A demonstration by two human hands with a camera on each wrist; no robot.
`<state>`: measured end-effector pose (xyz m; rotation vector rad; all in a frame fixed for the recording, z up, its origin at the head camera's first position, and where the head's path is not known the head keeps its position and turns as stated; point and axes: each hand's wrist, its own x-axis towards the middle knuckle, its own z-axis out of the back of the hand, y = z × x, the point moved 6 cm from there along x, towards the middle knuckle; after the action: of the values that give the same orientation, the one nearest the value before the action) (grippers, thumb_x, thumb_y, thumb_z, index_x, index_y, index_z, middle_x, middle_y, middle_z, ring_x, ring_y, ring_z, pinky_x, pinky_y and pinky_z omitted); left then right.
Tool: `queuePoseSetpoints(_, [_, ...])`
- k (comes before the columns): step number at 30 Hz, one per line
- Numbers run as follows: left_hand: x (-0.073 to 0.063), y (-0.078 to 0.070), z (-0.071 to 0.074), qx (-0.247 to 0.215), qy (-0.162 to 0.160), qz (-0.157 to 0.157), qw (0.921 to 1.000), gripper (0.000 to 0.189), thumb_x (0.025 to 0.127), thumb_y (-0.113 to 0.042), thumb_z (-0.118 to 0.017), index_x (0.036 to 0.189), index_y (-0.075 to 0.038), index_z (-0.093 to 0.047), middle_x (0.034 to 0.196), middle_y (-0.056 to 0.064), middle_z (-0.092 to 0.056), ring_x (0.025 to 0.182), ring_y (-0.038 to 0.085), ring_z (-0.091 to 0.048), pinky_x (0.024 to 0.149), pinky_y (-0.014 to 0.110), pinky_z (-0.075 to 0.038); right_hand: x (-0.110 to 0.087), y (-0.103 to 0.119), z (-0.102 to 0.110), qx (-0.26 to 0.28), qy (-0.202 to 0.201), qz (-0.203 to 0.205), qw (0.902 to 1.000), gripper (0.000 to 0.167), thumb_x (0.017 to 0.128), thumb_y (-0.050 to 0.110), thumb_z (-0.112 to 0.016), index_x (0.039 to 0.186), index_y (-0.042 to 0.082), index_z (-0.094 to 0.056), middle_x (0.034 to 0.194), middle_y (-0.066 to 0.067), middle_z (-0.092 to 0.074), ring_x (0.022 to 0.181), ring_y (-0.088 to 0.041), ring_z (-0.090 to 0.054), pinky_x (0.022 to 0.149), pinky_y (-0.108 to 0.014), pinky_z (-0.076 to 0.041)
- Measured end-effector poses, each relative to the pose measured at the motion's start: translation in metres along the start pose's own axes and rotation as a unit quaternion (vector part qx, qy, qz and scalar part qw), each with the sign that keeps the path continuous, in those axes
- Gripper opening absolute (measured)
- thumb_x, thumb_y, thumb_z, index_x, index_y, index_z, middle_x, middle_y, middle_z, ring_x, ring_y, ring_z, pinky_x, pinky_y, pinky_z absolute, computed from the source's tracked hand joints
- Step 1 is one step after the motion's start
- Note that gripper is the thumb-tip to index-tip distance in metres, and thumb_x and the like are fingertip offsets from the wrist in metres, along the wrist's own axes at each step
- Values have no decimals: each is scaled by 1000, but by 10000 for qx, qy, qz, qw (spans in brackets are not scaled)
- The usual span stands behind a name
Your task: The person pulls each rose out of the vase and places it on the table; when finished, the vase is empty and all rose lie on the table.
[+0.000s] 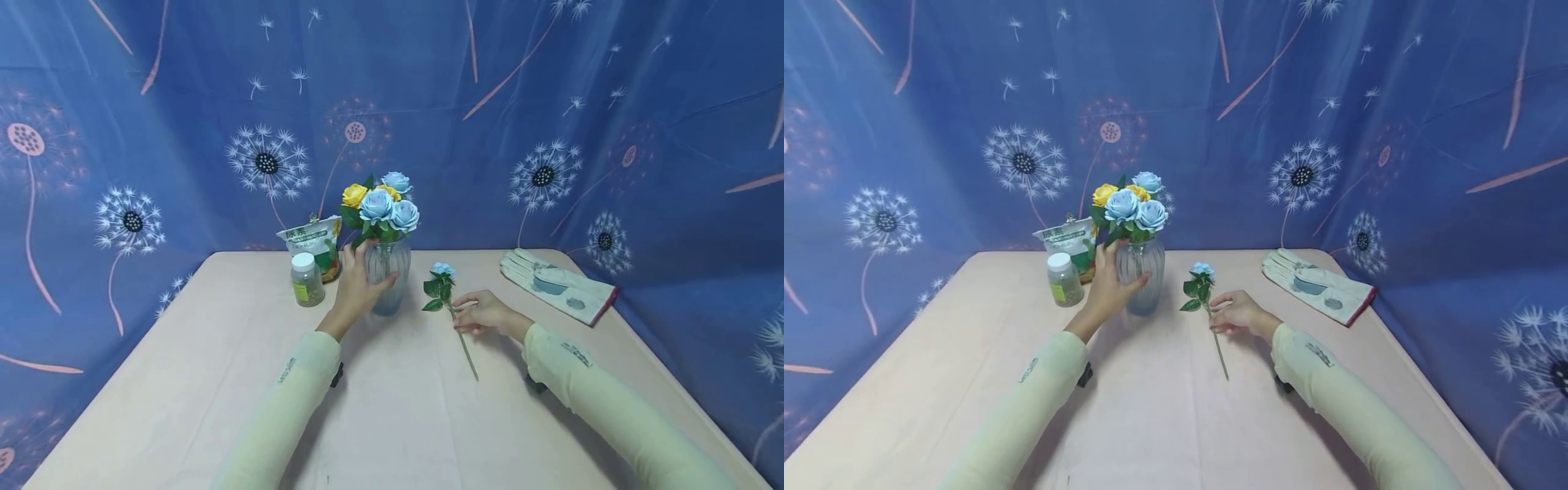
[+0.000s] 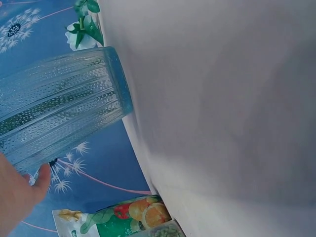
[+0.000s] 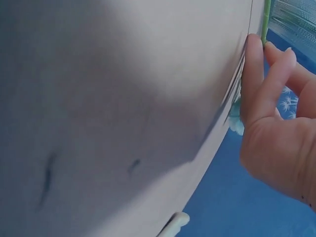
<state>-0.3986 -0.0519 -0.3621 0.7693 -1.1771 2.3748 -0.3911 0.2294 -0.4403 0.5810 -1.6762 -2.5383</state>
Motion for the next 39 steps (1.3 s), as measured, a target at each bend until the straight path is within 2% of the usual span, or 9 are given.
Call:
queuePoseSetpoints(6, [3, -1, 1, 25, 38, 3, 10000, 77, 83, -42, -79, 142, -34, -29, 137, 17, -31, 112, 38, -52, 88, 57, -51, -2, 10, -1, -400, -39, 80, 9992, 52, 84, 1, -73, 132, -8, -52, 103, -16, -73, 76, -19, -73, 51, -26, -53])
queuePoseSetpoints(12, [1, 0, 0, -6, 78, 63, 9999, 77, 83, -41, -79, 142, -33, -30, 139, 17, -31, 113, 39, -53, 90, 57, -50, -6, 20, -1, -835, -465, 182, 9953, 43, 87, 3, -69, 127, -6, -57, 100, -16, -73, 71, -24, -73, 54, -35, -56])
queuePoseSetpoints(18, [1, 1, -1, 40, 40, 50, 10000, 78, 83, -43, -79, 142, -35, -29, 139, 16, -31, 114, 38, -52, 89, 58, -51, -11, 39, 0, -1141, -822, 700, 9876, 37, 88, 2, -64, 124, -5, -62, 102, -17, -69, 73, -28, -70, 52, -40, -55])
queuePoseSetpoints(22, [3, -1, 0, 82, -14, -56, 10000, 78, 83, -44, -79, 142, -33, -30, 136, 17, -32, 113, 37, -50, 87, 57, -51, -17, 60, -7, -1084, -877, 1062, 9845, 31, 90, 3, -64, 120, -3, -65, 102, -16, -69, 75, -30, -68, 51, -39, -52])
queuePoseSetpoints(30, [4, 2, 3, 95, -130, -46, 9999, 76, 83, -44, -79, 141, -33, -32, 137, 17, -32, 119, 37, -46, 91, 59, -49, -30, 111, -31, -858, -1207, 1889, 9708, 25, 90, 8, -69, 115, 2, -70, 110, -18, -70, 82, -33, -70, 58, -40, -58])
queuePoseSetpoints(34, [2, 2, 1, 59, -126, -32, 9999, 76, 82, -43, -79, 141, -32, -32, 138, 17, -31, 123, 37, -43, 94, 60, -47, -35, 130, -42, -524, -1358, 2116, 9665, 22, 92, 11, -68, 112, 4, -71, 108, -15, -71, 80, -26, -71, 55, -37, -57])
queuePoseSetpoints(36, [1, 2, 1, 66, -114, -26, 9999, 76, 82, -43, -79, 141, -32, -32, 139, 17, -31, 125, 36, -41, 95, 60, -46, -37, 139, -48, -364, -1408, 2364, 9607, 21, 92, 11, -68, 111, 3, -71, 107, -14, -71, 78, -26, -72, 52, -34, -56])
queuePoseSetpoints(39, [0, 2, 0, 99, -112, -26, 9999, 76, 82, -42, -79, 141, -32, -32, 138, 17, -31, 124, 36, -41, 95, 60, -46, -42, 155, -57, -228, -1442, 2890, 9461, 19, 92, 9, -67, 109, 1, -71, 109, -13, -71, 76, -30, -72, 48, -31, -54])
